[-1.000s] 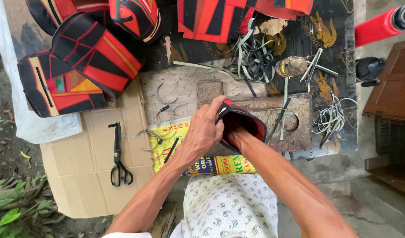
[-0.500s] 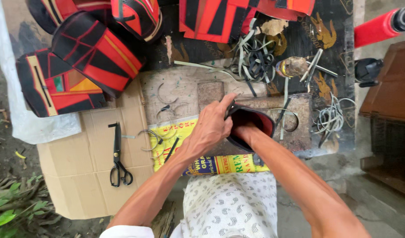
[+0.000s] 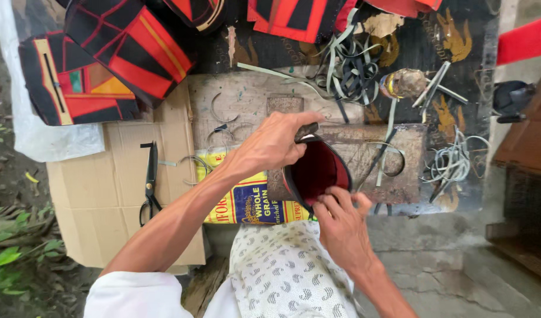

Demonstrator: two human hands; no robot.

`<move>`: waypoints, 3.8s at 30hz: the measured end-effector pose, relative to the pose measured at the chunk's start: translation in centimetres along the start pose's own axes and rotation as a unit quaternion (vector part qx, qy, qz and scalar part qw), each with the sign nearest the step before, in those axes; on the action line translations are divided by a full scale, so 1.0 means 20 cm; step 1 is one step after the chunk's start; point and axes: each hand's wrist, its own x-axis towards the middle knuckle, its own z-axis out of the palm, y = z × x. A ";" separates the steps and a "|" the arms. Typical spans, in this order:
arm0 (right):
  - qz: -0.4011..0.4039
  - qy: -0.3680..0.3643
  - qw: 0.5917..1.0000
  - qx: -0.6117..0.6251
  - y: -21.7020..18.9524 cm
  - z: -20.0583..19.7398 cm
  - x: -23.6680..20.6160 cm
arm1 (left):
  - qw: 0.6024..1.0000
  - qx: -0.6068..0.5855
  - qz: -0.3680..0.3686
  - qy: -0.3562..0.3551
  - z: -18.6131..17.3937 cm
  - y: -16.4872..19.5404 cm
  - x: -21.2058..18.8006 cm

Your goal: The person works on a red and black shoe upper at an outdoor workbench, pulling the upper right-side out by hand and pressing the toe into shape. They pick up a hammer and tap the shoe, then continue smoothing and shaping the upper with their hands before setting it down with other finished uppers.

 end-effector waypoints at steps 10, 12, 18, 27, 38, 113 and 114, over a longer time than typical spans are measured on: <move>0.034 0.042 0.994 0.093 -0.26 -0.09 -0.28 | 0.998 -0.002 -0.036 -0.045 -0.12 0.29 -0.27; 0.032 0.037 0.995 0.092 -0.28 -0.12 -0.29 | 0.999 -0.001 -0.022 -0.046 -0.14 0.33 -0.30; 0.018 0.029 0.995 0.095 -0.29 -0.19 -0.31 | 0.999 -0.013 0.035 -0.029 -0.18 0.43 -0.34; 0.002 0.126 0.989 0.075 -0.31 -0.28 -0.26 | 0.998 -0.019 -0.021 -0.060 -0.29 0.64 -0.37; -0.046 0.163 0.983 0.063 -0.22 -0.26 -0.08 | 0.998 0.021 0.052 0.021 -0.37 0.64 -0.26; 0.243 -0.296 0.886 0.260 0.43 0.61 0.47 | 0.991 -0.121 0.062 -0.003 0.07 -0.13 -0.08; 0.251 -0.303 0.884 0.252 0.42 0.61 0.46 | 0.991 -0.118 0.057 -0.006 0.07 -0.13 -0.08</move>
